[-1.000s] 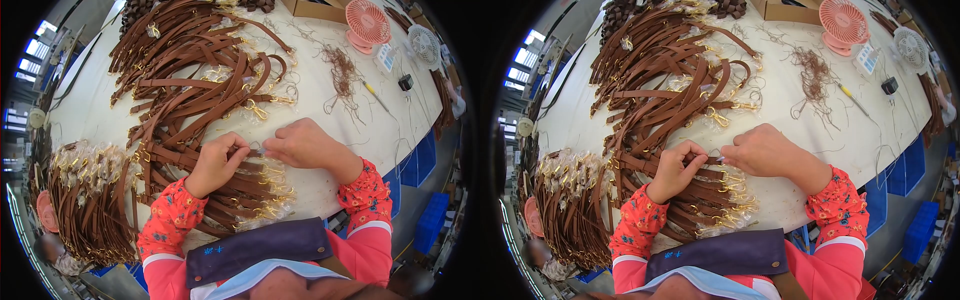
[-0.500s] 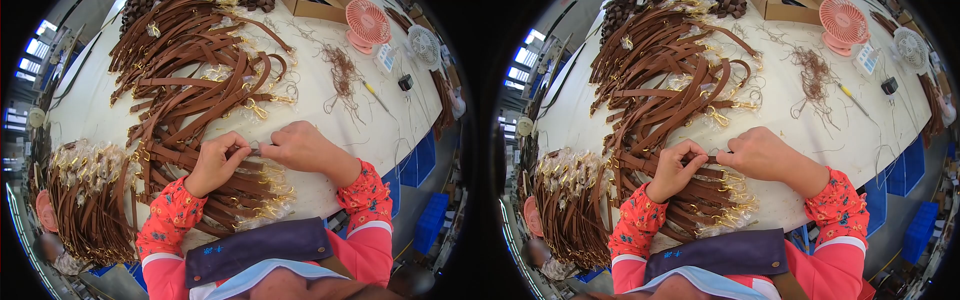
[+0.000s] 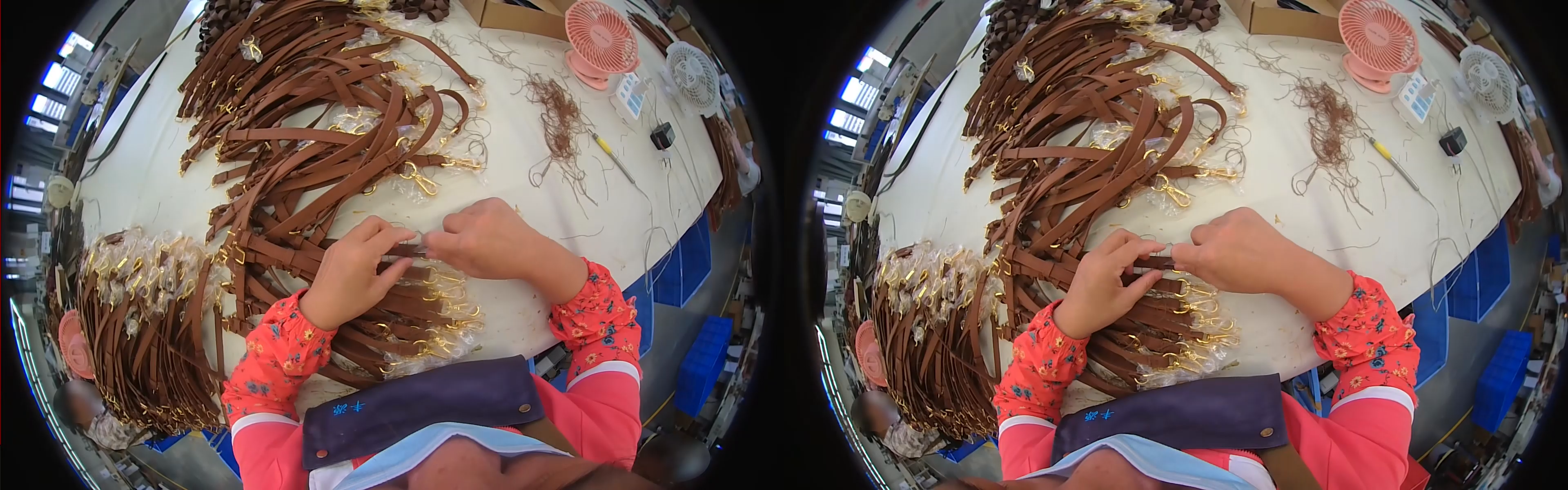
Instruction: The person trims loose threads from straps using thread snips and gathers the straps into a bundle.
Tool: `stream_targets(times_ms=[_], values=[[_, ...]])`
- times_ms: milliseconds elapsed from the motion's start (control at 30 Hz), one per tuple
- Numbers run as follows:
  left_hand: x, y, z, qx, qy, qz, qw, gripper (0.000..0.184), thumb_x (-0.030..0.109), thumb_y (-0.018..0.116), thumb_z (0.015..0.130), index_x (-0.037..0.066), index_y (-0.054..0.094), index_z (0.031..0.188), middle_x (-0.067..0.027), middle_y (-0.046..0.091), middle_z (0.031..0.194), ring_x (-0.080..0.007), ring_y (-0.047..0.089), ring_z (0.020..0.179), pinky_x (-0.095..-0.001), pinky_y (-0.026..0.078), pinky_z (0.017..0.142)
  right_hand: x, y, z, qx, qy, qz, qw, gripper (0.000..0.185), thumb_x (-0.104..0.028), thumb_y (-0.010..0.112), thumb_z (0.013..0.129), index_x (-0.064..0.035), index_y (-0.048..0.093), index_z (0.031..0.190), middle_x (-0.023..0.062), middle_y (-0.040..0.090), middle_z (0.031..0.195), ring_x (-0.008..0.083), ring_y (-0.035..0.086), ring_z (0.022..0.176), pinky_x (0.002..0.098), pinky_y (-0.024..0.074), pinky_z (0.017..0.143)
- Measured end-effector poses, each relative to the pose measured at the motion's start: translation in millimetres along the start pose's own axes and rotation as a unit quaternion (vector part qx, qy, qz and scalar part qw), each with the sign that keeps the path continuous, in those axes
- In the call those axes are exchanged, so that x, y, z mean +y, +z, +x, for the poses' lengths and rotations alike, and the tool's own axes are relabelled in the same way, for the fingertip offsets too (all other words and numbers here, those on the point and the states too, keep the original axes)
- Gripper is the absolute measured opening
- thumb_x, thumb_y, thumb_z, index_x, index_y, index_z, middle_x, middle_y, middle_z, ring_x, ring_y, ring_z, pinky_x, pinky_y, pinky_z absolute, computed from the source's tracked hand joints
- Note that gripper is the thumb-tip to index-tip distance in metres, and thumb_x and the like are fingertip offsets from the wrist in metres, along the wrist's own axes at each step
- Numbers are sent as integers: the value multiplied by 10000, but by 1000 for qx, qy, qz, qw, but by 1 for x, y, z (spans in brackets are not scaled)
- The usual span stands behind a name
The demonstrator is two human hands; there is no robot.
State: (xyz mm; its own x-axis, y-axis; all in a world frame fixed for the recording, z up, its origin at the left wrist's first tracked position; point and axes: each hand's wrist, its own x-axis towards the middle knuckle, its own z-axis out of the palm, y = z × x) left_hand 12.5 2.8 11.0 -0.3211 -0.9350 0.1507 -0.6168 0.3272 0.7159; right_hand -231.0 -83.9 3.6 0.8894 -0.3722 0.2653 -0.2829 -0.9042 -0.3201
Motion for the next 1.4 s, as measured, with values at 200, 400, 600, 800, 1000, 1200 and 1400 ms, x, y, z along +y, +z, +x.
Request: stream_targets(times_ms=[200,400,600,800,1000,1200,1400], values=[[-1,10,-4,29,43,90,995,168,32,758,868,40,709,1029,-109,668,927,-320,675,828,-398,550,721,-3,-1,2,-5,-5,-22,1000,156,-284,713,926,-150,646,880,28,553,631,262,646,563,405,506,509],[-2,9,-2,22,1,55,998,98,27,749,862,33,699,946,-95,653,864,-263,650,708,-361,522,643,-3,2,2,-3,-13,-30,999,143,-274,709,918,-151,637,905,32,561,648,266,650,569,408,510,515],[-3,11,1,20,-28,21,999,79,35,742,862,31,693,924,-82,638,819,-206,611,627,-329,493,593,-6,0,3,-8,-15,-41,999,117,-225,690,891,-137,649,955,32,571,673,254,662,595,396,520,533],[-6,12,0,22,-25,17,999,93,46,746,862,34,690,935,-72,643,811,-193,611,627,-321,493,592,-15,-5,2,0,-42,-116,992,196,-166,651,861,-112,647,1050,22,595,721,225,675,621,361,535,561],[-2,0,2,-51,-22,-28,998,82,63,770,855,49,705,903,-53,673,792,-184,604,620,-313,479,578,-10,1,1,-15,-25,-83,996,151,-204,666,886,-122,641,1010,31,605,711,229,674,618,378,522,539],[-12,-26,6,-182,50,-126,974,142,143,817,864,55,739,944,-71,699,803,-262,660,745,-399,522,743,1,-2,1,7,78,-32,996,204,-305,732,946,-137,673,1046,41,620,723,269,661,647,402,510,562],[-11,-10,7,-13,93,74,993,346,53,817,822,74,706,1149,-88,680,1049,-294,641,922,-400,522,797,4,-12,1,-18,134,60,989,234,-332,715,969,-136,683,1092,77,695,804,306,676,682,413,508,593]])
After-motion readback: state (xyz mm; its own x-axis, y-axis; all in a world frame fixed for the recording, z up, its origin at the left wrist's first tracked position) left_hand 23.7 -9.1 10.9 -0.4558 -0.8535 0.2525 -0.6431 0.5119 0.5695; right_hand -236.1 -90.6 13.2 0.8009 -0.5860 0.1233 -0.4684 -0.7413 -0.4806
